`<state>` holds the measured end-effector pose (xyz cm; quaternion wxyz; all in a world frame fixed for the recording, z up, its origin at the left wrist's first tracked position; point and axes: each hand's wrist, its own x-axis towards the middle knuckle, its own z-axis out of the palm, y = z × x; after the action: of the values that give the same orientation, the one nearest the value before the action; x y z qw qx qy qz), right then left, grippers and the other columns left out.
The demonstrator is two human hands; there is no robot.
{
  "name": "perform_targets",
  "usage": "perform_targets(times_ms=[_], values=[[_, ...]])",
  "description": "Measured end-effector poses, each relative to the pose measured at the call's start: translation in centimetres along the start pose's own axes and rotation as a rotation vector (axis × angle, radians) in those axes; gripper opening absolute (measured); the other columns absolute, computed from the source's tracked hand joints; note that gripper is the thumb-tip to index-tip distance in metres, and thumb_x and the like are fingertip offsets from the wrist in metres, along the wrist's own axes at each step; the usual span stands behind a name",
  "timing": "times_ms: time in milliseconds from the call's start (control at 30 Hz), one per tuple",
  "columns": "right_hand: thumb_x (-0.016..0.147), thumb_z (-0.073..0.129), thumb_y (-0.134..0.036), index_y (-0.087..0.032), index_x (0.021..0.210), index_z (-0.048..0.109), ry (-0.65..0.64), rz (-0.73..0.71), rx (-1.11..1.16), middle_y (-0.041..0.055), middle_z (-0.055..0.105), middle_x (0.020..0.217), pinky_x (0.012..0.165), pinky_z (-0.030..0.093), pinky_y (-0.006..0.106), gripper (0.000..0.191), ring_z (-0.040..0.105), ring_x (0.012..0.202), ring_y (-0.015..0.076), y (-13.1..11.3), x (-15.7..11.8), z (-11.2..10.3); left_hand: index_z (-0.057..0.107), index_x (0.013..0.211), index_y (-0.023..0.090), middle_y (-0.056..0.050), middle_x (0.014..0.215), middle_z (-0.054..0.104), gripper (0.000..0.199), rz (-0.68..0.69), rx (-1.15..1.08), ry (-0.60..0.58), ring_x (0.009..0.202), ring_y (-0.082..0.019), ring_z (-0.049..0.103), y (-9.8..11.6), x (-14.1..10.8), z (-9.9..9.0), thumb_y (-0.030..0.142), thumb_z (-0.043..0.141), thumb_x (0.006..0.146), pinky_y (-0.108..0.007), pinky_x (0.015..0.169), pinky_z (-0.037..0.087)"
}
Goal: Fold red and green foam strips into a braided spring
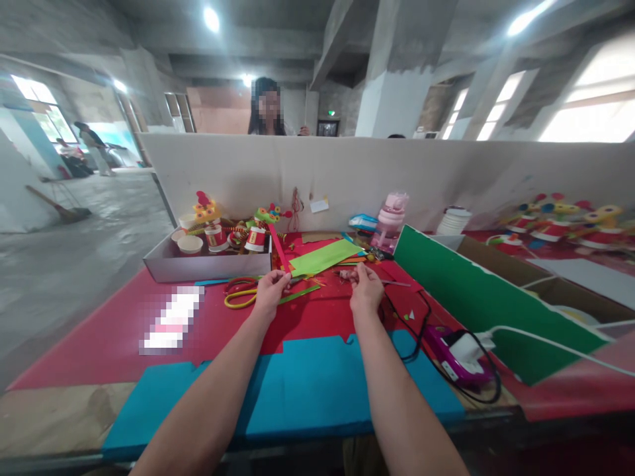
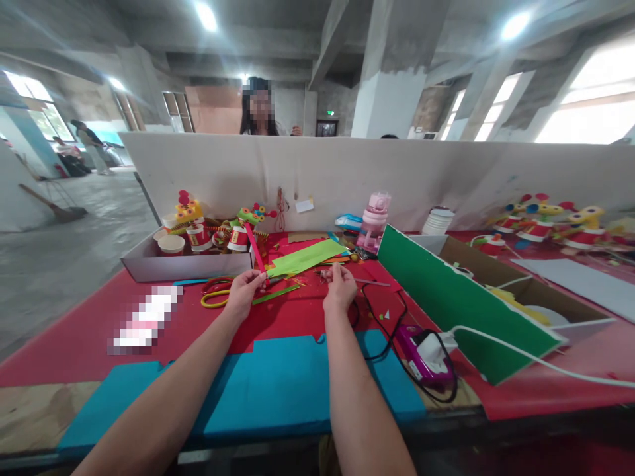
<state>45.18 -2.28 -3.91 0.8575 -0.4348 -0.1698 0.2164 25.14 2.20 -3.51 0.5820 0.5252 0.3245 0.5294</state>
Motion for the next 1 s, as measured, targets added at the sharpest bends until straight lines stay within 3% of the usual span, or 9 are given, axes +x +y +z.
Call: perform_targets(times_ms=[167,333,733,1000], values=[[0.05,0.078,-0.042,-0.019,0.069,0.062,-0.355,0.294,-0.066,-0.0002,0.064,0.063,0.059,0.051,0.029,0.034,0.057,0.053,0.012,1.3,-3.7,2.1,0.058,0.063,0.015,0.002,0.054,0.054,0.033,-0.009,-0.083,-0.088,0.048,-0.007,0.045,0.0,-0.4,0.6,0.043,0.077,0.061,-0.02,0.049,0.037],[0.051,0.079,-0.04,-0.019,0.064,0.062,-0.563,0.366,-0.085,-0.0017,0.064,0.061,0.064,0.051,0.027,0.03,0.057,0.056,0.0114,2.1,-6.6,3.4,0.06,0.065,0.014,0.001,0.055,0.054,0.035,-0.038,-0.089,-0.133,0.049,-0.008,0.047,-0.5,-0.4,0.8,0.044,0.078,0.059,-0.021,0.05,0.038],[0.054,0.078,-0.04,-0.019,0.067,0.065,-0.581,0.386,-0.03,-0.0018,0.063,0.062,0.071,0.051,0.03,0.028,0.057,0.06,0.0128,2.5,-7.3,3.4,0.061,0.064,0.013,0.001,0.053,0.056,0.033,-0.058,-0.075,-0.109,0.048,-0.008,0.047,-0.3,-0.7,0.8,0.04,0.079,0.057,-0.021,0.049,0.037],[0.056,0.08,-0.04,-0.018,0.073,0.067,-0.596,0.388,-0.024,-0.0037,0.061,0.062,0.064,0.048,0.023,0.03,0.052,0.057,0.009,2.9,-7.3,3.5,0.059,0.061,0.014,0.002,0.05,0.054,0.033,-0.067,-0.055,-0.044,0.045,-0.008,0.046,-1.0,-0.5,0.8,0.04,0.078,0.056,-0.021,0.047,0.036]])
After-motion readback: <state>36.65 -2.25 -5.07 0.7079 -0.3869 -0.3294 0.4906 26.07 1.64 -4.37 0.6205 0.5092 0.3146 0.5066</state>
